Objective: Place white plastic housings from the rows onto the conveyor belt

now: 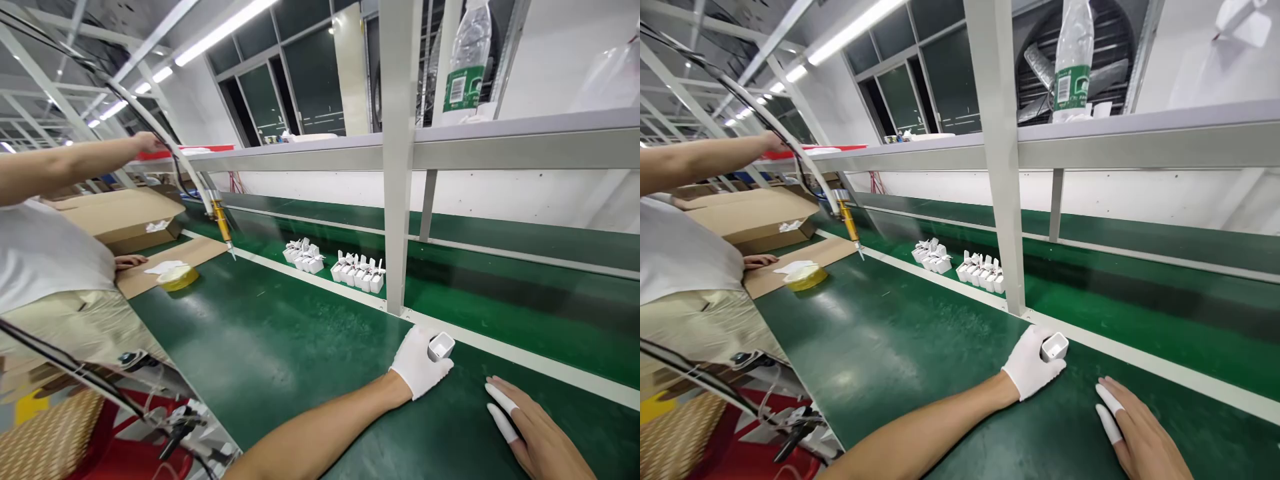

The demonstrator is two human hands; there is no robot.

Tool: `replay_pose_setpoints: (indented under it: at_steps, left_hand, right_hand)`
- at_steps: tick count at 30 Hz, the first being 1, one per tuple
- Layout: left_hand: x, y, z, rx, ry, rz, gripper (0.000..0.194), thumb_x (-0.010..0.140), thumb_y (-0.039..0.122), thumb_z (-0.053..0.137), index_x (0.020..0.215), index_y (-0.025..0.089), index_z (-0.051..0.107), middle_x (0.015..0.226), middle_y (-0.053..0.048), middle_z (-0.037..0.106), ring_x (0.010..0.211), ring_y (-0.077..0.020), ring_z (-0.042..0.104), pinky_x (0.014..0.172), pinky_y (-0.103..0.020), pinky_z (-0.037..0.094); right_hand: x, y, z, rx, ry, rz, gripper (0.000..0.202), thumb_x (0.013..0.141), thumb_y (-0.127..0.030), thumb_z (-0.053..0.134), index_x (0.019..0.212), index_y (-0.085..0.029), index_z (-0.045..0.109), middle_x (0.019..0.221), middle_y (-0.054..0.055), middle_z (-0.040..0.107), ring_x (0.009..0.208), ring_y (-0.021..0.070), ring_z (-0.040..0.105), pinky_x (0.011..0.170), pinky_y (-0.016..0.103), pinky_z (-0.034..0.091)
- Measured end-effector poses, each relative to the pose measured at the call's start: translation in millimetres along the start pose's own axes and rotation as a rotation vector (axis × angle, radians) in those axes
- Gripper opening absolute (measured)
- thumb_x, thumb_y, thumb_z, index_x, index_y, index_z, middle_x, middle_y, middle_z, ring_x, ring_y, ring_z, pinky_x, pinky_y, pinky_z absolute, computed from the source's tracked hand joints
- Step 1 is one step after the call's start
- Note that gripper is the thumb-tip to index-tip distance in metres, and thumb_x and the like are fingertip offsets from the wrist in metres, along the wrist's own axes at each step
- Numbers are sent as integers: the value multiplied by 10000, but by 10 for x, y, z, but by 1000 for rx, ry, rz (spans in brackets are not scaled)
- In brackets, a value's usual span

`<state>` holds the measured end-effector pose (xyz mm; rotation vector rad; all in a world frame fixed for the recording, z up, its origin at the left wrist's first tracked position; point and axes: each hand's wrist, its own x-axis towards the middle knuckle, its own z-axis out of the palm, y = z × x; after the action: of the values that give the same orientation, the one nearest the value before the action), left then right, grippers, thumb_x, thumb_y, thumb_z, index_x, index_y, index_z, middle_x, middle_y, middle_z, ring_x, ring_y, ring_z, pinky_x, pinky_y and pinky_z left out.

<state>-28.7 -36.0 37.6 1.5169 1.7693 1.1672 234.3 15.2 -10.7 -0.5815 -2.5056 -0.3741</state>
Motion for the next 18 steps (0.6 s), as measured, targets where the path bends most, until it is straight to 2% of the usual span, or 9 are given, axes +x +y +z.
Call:
replay_pose_setpoints:
  at_steps: [2,5,8,10,13,16,18]
  left_hand:
    - [8,-22,22,-2,42,-10,484,639,339,808,1079,207,653,1055,-66,582,974,-239,585,888,-410,503]
    - [-14,-27,46,5,196,46,700,537,405,886,1144,190,614,1113,-93,565,1030,-272,569,906,-441,506]
    - [-96,5,61,54,330,240,625,554,436,878,1073,193,629,1039,-84,593,1000,-270,575,877,-437,515]
    - [-172,19,103,108,330,386,563,595,483,849,1036,199,644,970,-75,615,931,-257,593,835,-429,525]
    - [-275,-17,247,161,366,546,646,625,591,803,1109,191,652,1006,-112,644,881,-266,618,774,-442,542]
    - [-334,-99,417,142,432,660,678,634,633,777,1138,193,666,966,-116,664,889,-289,642,755,-452,561]
    - [-348,-132,474,136,398,668,624,664,626,757,1113,198,686,914,-102,673,887,-286,655,767,-447,568]
  right_hand:
    - [-25,21,16,-15,-6,-19,440,986,-326,380,1385,-204,521,1377,81,618,1166,266,667,872,395,645]
    - [-60,51,32,-20,-19,-37,464,964,-307,390,1399,-199,513,1419,79,582,1191,269,652,874,399,646]
    - [-62,67,33,-28,-5,-50,466,956,-321,409,1391,-197,524,1410,84,590,1175,276,661,860,403,651]
    - [-53,72,33,-33,4,-52,458,948,-324,424,1375,-209,543,1398,75,601,1151,276,674,832,391,658]
    - [-47,81,32,-38,0,-52,472,921,-296,436,1372,-229,556,1403,57,599,1130,267,685,797,361,663]
    - [-46,84,22,-43,12,-56,488,886,-246,437,1355,-233,574,1401,49,601,1138,268,682,817,369,657]
    - [-43,81,14,-31,38,-64,486,871,-224,442,1334,-221,590,1380,59,618,1135,269,683,836,372,650]
